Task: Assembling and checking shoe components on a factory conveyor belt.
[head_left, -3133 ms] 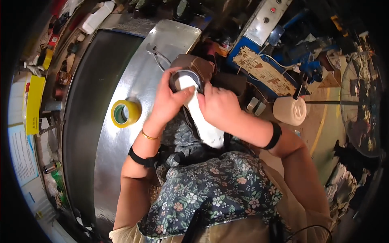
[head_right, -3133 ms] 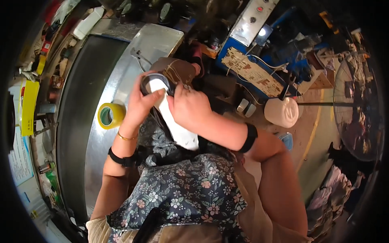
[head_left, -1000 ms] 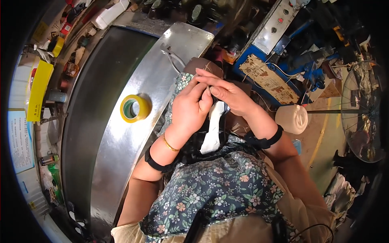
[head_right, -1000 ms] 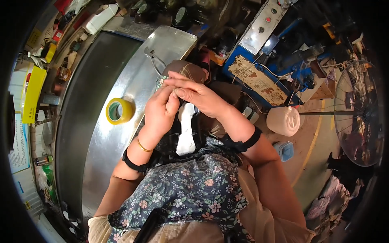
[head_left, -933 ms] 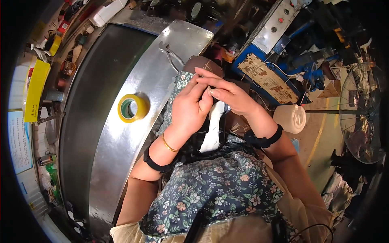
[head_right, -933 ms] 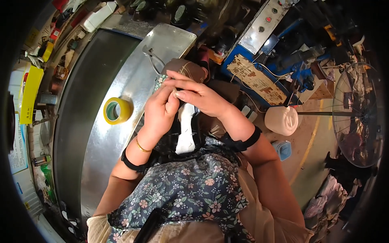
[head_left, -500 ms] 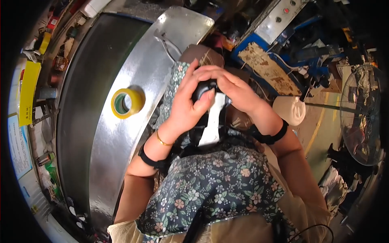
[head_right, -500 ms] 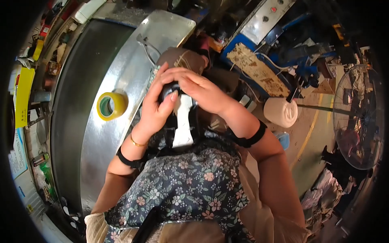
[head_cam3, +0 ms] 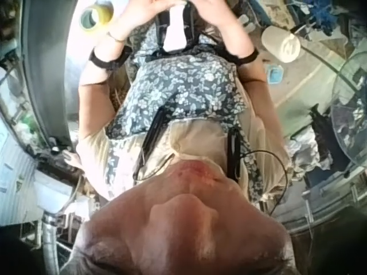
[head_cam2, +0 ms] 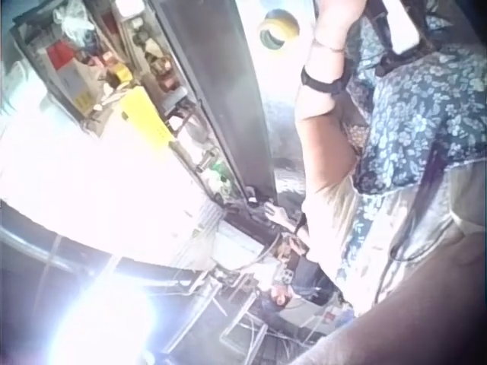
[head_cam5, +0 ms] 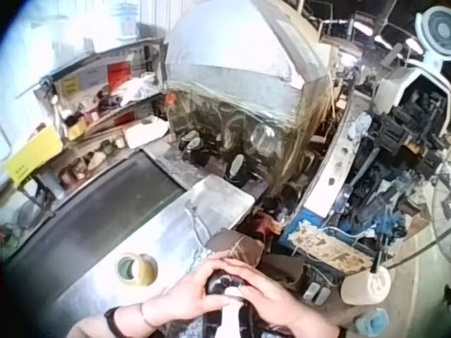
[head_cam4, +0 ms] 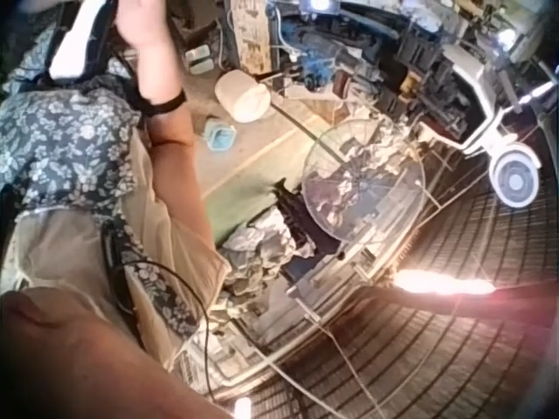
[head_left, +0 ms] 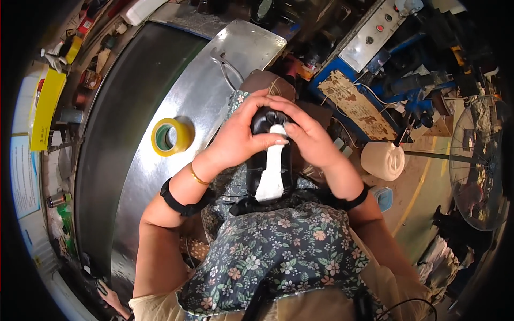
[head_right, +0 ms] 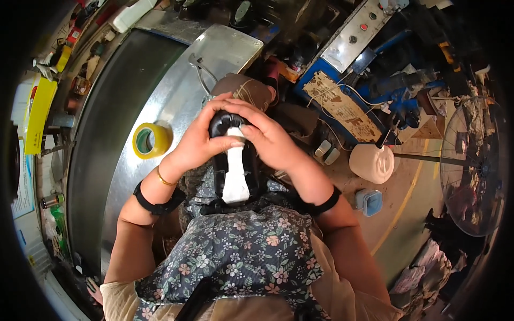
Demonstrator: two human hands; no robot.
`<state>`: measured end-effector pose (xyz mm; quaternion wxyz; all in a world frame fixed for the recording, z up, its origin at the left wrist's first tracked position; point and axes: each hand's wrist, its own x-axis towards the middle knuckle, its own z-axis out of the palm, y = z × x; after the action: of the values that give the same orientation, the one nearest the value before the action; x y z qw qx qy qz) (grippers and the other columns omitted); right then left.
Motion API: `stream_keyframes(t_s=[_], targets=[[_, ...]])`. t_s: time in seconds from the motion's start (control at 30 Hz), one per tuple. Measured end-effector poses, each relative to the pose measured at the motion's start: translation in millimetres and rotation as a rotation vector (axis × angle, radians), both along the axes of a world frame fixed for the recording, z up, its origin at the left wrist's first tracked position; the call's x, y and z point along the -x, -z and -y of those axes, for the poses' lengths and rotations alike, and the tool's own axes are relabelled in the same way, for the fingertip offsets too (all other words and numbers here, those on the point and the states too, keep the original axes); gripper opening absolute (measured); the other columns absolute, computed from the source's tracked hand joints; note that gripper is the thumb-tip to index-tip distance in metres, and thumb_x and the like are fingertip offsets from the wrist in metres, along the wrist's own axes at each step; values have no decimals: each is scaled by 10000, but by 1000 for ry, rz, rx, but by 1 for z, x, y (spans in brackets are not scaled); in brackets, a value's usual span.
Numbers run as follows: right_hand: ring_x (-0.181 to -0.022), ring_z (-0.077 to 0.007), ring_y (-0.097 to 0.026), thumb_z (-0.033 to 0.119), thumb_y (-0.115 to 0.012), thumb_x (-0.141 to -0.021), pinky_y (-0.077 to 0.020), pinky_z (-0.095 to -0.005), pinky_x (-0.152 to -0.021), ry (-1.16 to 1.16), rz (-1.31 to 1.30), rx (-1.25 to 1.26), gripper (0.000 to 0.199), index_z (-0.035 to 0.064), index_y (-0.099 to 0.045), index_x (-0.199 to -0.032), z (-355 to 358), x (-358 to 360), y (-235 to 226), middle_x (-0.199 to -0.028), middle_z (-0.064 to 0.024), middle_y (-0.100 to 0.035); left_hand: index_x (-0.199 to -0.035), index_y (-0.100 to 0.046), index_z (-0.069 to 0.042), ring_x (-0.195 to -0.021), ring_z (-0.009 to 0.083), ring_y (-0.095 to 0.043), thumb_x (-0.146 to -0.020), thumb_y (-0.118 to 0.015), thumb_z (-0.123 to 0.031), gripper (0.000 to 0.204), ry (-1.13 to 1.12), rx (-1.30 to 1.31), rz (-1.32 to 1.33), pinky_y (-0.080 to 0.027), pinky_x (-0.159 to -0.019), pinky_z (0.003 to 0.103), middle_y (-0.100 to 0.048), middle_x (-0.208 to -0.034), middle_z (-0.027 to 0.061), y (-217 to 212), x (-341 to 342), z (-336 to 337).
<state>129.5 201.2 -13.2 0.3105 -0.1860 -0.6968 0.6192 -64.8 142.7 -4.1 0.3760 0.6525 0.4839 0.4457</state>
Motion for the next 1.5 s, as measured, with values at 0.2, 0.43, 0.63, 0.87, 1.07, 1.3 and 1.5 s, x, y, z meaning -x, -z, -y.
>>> stream_keyframes(t_s=[0.2,0.43,0.63,0.87,1.07,1.3,1.5], targets=[[-1418,-271,-337,9,-512,-912,-242,-379,-1165,-13,51,17,522,34,-438,-1428,1,-1,-4,-1466,-153,-427,-1314,-477,-66,-1391,313,-376,-659,-898,-273,806,81,99,21,-312,-1126,384,-386,-1475,203,-4,11,-2],[-1394,-269,-387,95,-620,-904,-303,-371,-1138,28,73,-20,554,6,-435,-1418,6,-3,-2,-1483,-163,-423,-1358,-441,-74,-1430,348,-320,-595,-928,-338,943,16,129,-46,-301,-1143,409,-309,-1528,249,-1,9,2],[-1314,-317,-490,178,-666,-875,-368,-379,-1093,35,223,-249,453,-22,-573,-1271,-20,26,-28,-1318,-203,-581,-1415,-328,15,-1355,313,-403,-626,-903,-297,1024,-36,187,25,-323,-1127,390,-429,-1418,204,-10,6,2],[-1249,-343,-544,56,-605,-856,-419,-398,-1055,103,271,-411,361,-18,-606,-1210,16,49,-65,-1303,-218,-580,-1399,-355,-88,-1296,206,-363,-731,-797,-428,870,-179,88,534,-306,-1106,335,-432,-1315,111,16,-1,30],[-1326,-464,-424,769,-390,-869,-405,-480,-1033,-208,-45,-442,941,-17,-484,-1379,89,92,-124,-1501,-334,-295,-1360,-426,-9,-1235,182,-497,-991,-571,-265,472,-377,-45,734,-352,-1096,342,-470,-1382,96,-50,13,148],[-1401,-383,-330,524,-699,-803,-262,-445,-1138,-598,154,-407,943,-28,-329,-1473,111,102,-122,-1544,-296,-237,-1491,-278,-19,-1395,264,-320,-874,-701,-310,803,-744,-114,547,-259,-1146,414,-272,-1516,161,-62,-11,188],[-1172,-289,-507,432,-700,-853,-371,-406,-1027,-398,154,-185,735,-79,-430,-1307,108,80,-87,-1272,-203,-513,-1375,-452,-17,-1271,276,-473,-869,-686,-319,635,-457,-33,467,-356,-1075,382,-504,-1339,152,-55,0,163]])
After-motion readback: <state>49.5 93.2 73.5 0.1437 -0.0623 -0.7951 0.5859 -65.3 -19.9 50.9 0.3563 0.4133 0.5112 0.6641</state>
